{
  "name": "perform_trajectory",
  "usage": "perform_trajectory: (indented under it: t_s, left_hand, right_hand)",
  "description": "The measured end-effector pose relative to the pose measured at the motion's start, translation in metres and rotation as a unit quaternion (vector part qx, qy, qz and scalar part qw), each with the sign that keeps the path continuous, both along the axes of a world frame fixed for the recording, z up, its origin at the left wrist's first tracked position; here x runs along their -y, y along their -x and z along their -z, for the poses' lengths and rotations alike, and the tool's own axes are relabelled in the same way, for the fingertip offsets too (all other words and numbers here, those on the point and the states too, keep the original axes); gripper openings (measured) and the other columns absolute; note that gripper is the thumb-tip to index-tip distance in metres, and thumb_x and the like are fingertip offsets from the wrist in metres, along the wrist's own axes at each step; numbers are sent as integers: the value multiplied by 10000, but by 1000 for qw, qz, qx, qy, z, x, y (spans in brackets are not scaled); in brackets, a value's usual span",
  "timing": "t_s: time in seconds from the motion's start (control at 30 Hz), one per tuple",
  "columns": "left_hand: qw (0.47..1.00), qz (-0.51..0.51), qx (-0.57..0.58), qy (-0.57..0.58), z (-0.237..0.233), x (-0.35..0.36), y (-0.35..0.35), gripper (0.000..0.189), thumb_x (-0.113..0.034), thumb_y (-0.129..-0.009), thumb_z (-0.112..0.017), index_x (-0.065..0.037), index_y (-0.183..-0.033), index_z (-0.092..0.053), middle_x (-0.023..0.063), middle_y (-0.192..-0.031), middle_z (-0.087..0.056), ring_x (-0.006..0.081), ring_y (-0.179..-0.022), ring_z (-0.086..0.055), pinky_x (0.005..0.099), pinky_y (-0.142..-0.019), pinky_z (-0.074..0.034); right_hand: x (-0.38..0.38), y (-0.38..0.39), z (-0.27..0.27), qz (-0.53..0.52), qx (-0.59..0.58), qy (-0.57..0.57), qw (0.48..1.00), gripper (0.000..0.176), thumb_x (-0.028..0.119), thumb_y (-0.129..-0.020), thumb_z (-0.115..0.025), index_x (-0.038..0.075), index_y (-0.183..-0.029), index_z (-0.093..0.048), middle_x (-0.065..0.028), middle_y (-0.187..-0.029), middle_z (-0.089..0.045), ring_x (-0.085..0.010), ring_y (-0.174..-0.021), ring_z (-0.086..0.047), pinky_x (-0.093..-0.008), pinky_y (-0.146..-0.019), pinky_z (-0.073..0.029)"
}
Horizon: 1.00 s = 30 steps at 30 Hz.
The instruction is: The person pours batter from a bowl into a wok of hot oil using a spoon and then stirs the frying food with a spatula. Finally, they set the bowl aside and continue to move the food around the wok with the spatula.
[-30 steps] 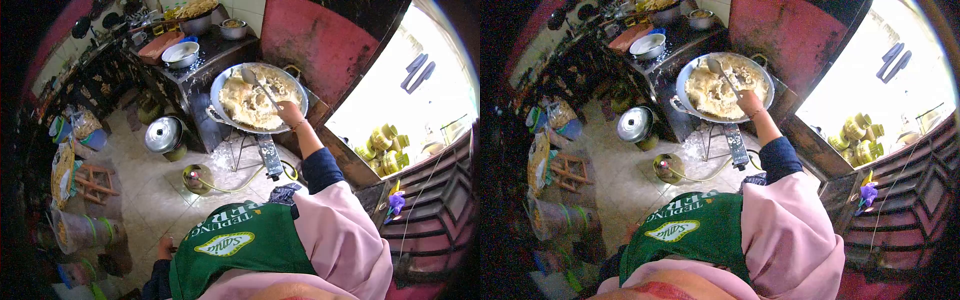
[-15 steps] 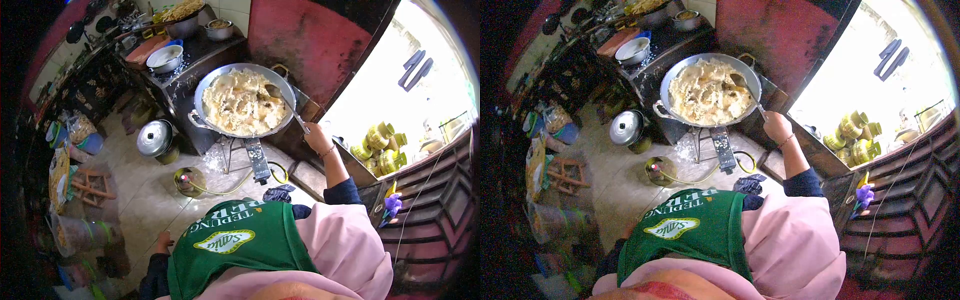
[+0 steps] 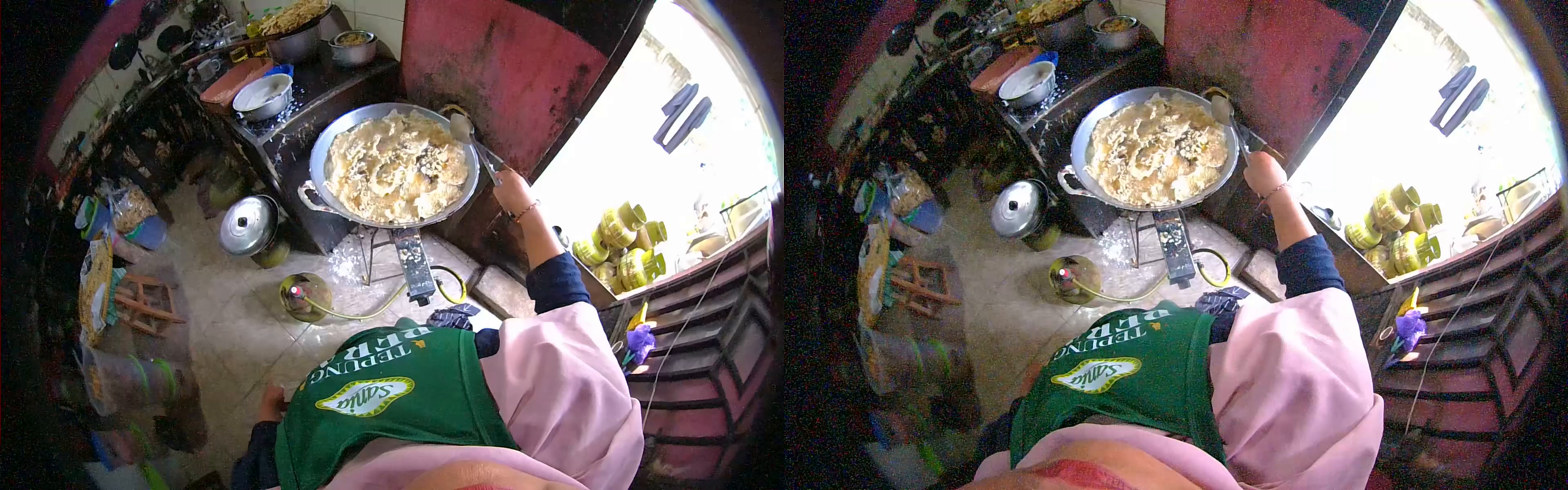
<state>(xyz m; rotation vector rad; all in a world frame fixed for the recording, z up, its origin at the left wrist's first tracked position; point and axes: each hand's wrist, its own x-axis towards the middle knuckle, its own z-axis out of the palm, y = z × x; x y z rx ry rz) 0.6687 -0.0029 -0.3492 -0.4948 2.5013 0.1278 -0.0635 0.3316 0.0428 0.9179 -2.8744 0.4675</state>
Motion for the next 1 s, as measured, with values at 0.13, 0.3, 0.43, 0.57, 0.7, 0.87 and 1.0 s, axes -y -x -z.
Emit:
perform_trajectory:
  t_s: [0.13,0.3,0.43,0.57,0.7,0.87,1.0]
  left_hand:
    - [998,-18,-55,20,-6,2,-13,177,-97,-599,-643,-66,-768,-599,145,-779,-610,328,-754,-596,449,-680,-474]
    - [992,-53,-113,-21,-12,15,-24,153,-129,-663,-619,-65,-799,-594,143,-778,-612,317,-737,-600,464,-650,-476]
    - [854,-445,-133,-233,-52,21,-12,169,-194,-727,-591,-61,-832,-584,145,-828,-610,312,-739,-605,471,-662,-476]
    - [922,-304,-185,-155,-61,33,-22,184,-217,-753,-559,-59,-845,-579,147,-847,-607,320,-753,-602,472,-665,-471]
    - [974,-185,-87,-96,-53,38,-38,182,-209,-759,-536,-59,-850,-582,151,-854,-603,329,-766,-594,472,-665,-467]
    - [995,-89,-31,-37,-49,42,-56,186,-199,-766,-507,-57,-856,-585,155,-861,-597,340,-782,-585,472,-666,-462]
    - [999,-28,-18,5,-53,46,-60,193,-192,-772,-483,-57,-861,-587,159,-868,-593,350,-795,-577,472,-667,-458]
  right_hand:
    - [-26,38,37,-27,238,-12,971,113,141,-724,-540,48,-758,-595,-108,-663,-599,-233,-627,-597,-369,-521,-467]
    - [-34,9,2,-202,29,-239,949,171,185,-828,-487,63,-718,-535,-49,-558,-556,-173,-502,-579,-336,-402,-436]
    - [-50,16,30,-38,423,128,896,189,196,-792,-517,70,-654,-542,-43,-545,-553,-150,-509,-587,-331,-403,-444]
    - [-44,-22,-21,-184,214,-186,941,158,135,-806,-492,1,-853,-562,-54,-575,-562,-151,-411,-537,-277,-361,-429]
    - [-52,-77,-52,17,505,144,851,205,94,-827,-463,-24,-968,-552,-77,-576,-557,-139,-391,-505,-259,-348,-409]
    - [-40,-108,-48,49,522,173,834,151,82,-831,-459,-16,-822,-574,-74,-595,-556,-121,-425,-505,-265,-362,-409]
    - [-19,-134,-3,89,540,302,780,119,79,-814,-495,-10,-788,-569,-65,-582,-540,-124,-423,-485,-275,-355,-384]
